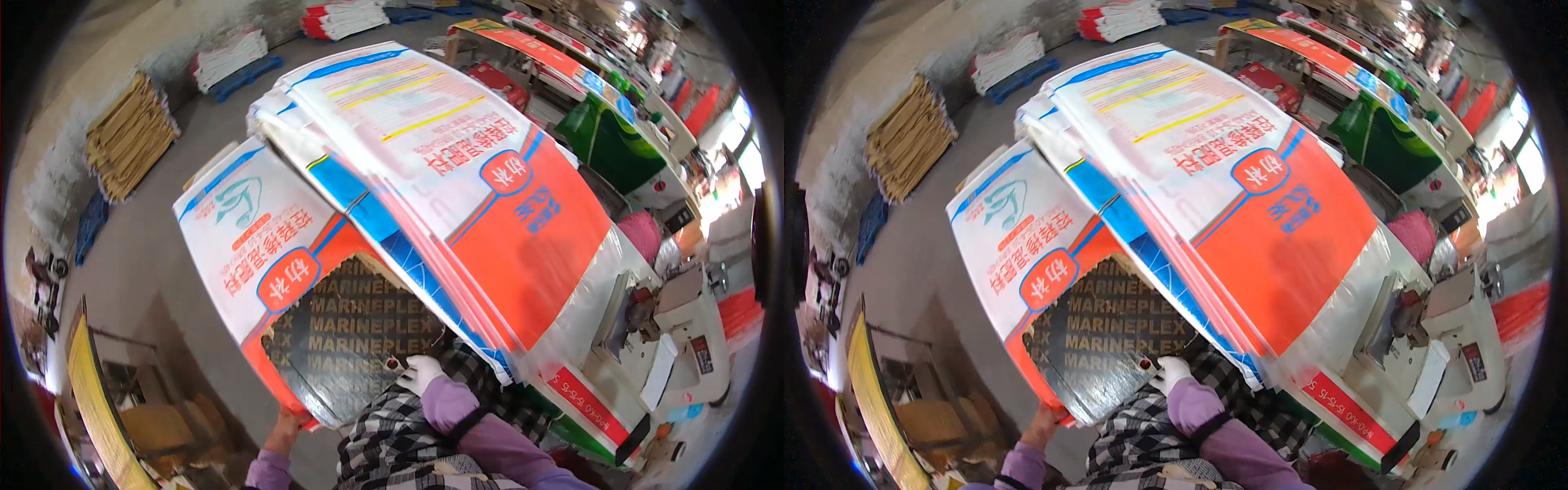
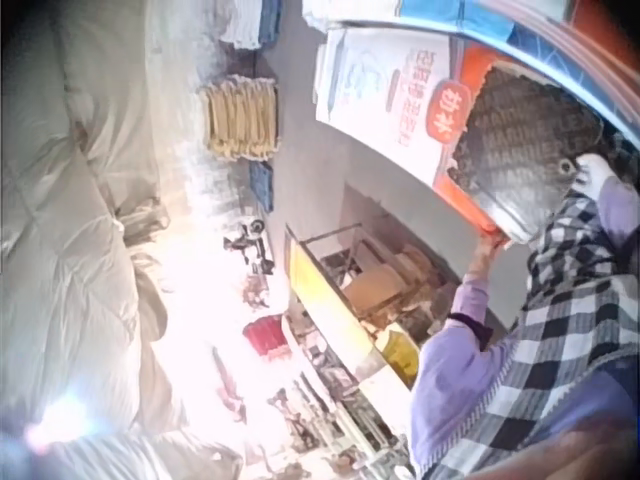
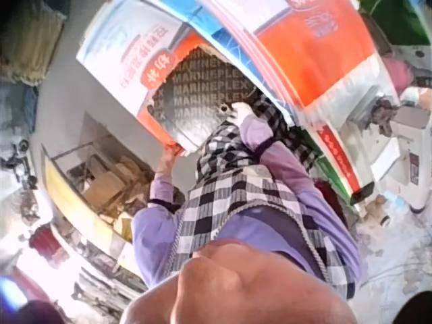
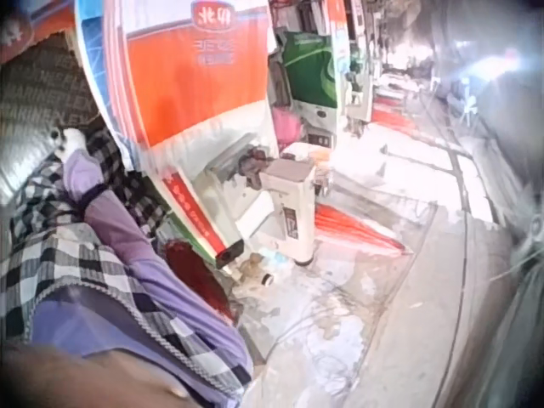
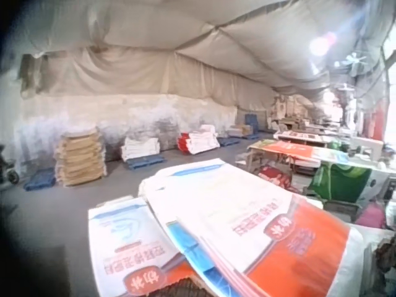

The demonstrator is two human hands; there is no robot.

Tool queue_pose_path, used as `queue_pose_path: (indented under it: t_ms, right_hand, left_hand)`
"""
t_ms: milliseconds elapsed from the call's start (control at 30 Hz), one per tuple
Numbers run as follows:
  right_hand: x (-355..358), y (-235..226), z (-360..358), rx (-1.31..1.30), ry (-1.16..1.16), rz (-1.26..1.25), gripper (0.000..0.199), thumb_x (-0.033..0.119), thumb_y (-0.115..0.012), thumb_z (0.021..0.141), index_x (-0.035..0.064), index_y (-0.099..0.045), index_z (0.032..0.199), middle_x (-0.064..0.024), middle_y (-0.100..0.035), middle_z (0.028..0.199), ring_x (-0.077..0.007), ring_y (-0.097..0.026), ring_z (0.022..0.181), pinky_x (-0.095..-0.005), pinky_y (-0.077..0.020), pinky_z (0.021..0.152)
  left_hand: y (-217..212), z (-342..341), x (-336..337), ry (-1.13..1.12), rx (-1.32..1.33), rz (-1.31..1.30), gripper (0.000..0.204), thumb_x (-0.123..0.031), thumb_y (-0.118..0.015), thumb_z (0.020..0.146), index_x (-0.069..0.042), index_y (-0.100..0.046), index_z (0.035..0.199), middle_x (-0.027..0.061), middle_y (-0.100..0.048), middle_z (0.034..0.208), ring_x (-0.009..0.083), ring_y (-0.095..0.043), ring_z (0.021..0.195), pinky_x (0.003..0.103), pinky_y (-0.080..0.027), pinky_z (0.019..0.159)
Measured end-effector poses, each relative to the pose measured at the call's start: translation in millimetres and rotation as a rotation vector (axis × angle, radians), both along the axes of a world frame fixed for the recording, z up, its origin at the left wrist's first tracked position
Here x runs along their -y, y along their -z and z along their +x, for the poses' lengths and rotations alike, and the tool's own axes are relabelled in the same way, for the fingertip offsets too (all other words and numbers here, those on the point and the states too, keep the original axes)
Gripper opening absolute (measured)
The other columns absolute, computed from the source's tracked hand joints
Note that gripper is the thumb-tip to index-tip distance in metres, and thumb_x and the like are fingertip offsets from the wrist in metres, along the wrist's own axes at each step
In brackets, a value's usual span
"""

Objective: Sewing and stacking plastic liners into large woven plastic bags using an industrial sewing machine.

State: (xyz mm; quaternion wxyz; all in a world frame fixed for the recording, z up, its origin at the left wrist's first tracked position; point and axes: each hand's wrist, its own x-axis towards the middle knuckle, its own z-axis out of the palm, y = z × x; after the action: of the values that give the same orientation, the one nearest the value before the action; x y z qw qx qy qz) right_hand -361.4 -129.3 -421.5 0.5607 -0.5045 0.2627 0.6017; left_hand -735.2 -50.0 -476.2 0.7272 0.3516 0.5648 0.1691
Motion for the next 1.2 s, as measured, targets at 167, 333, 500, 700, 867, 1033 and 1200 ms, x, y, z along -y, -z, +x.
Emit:
queue_pose_path:
  t_ms: [167, 333, 500, 700, 867, 1033, 1200]
  right_hand:
    - [17, -55, 28, 1.809, -0.879, -0.114, 0.055, 0.008, -0.056, 0.079, 0.0084, -0.048, 0.134, -0.0198, -0.047, 0.136, -0.0375, -0.045, 0.127, -0.0426, -0.04, 0.102]
    - [-15, 1, -3, 1.412, -1.638, 0.055, 0.055, 0.024, -0.059, 0.083, 0.027, -0.049, 0.137, -0.0131, -0.015, 0.159, -0.0452, -0.02, 0.142, -0.0714, -0.0319, 0.097]
    - [9, 8, -3, 1.609, -1.499, 0.027, 0.036, 0.035, -0.065, 0.08, 0.015, -0.071, 0.109, -0.0147, -0.045, 0.141, -0.042, -0.042, 0.125, -0.0603, -0.0445, 0.084]
    - [65, -54, 21, 1.201, -0.862, 0.914, 0.043, 0.036, -0.067, 0.084, 0.0039, -0.067, 0.113, -0.0132, -0.063, 0.12, -0.0297, -0.056, 0.114, -0.0476, -0.0449, 0.091]
    - [190, -266, 145, 0.759, -0.297, 1.217, 0.092, 0.034, -0.065, 0.085, 0.0165, -0.008, 0.155, -0.0095, -0.009, 0.16, -0.0365, -0.019, 0.145, -0.0489, -0.0391, 0.103]
    - [222, -335, 236, 1.314, 0.545, 1.069, 0.085, 0.009, -0.056, 0.088, 0.0132, -0.002, 0.154, -0.0089, -0.008, 0.16, -0.0376, -0.033, 0.139, -0.0276, -0.0578, 0.074]
    - [237, -314, 258, 1.382, 0.466, 0.708, 0.074, 0.002, -0.05, 0.091, 0.0102, -0.012, 0.154, -0.0083, -0.017, 0.158, -0.0252, -0.05, 0.129, -0.0245, -0.0547, 0.067]
  left_hand:
    - [-17, 44, -7, -0.018, -0.001, 0.134, 0.059, 0.007, -0.059, 0.072, -0.012, -0.052, 0.127, 0.0077, -0.058, 0.118, 0.0297, -0.058, 0.108, 0.044, -0.05, 0.089]
    - [-46, 85, -43, 0.082, -0.262, 0.314, 0.05, 0.0, -0.06, 0.078, -0.005, -0.051, 0.128, 0.0128, -0.057, 0.121, 0.0314, -0.057, 0.111, 0.043, -0.048, 0.093]
    - [-61, 99, -65, 0.311, -0.707, 0.732, 0.045, -0.007, -0.06, 0.084, 0.001, -0.051, 0.128, 0.0178, -0.057, 0.124, 0.0332, -0.055, 0.114, 0.042, -0.045, 0.098]
    - [-99, 118, -94, 0.451, -0.939, 1.462, 0.045, -0.015, -0.061, 0.092, 0.008, -0.05, 0.128, 0.0238, -0.056, 0.128, 0.0353, -0.054, 0.118, 0.041, -0.041, 0.104]
    - [-258, 353, -17, 0.879, 0.001, 1.956, 0.026, -0.014, -0.054, 0.094, -0.001, -0.063, 0.115, 0.0253, -0.063, 0.112, 0.0334, -0.06, 0.103, 0.04, -0.045, 0.093]
    - [-228, 505, 104, 1.333, 0.494, 1.729, 0.019, -0.025, -0.072, 0.074, -0.015, -0.072, 0.09, 0.0099, -0.059, 0.106, 0.0343, -0.052, 0.106, 0.047, -0.038, 0.092]
    - [-189, 561, 138, 1.406, 0.256, 1.602, 0.028, -0.024, -0.081, 0.065, -0.012, -0.066, 0.084, 0.007, -0.055, 0.096, 0.0295, -0.05, 0.095, 0.042, -0.036, 0.083]
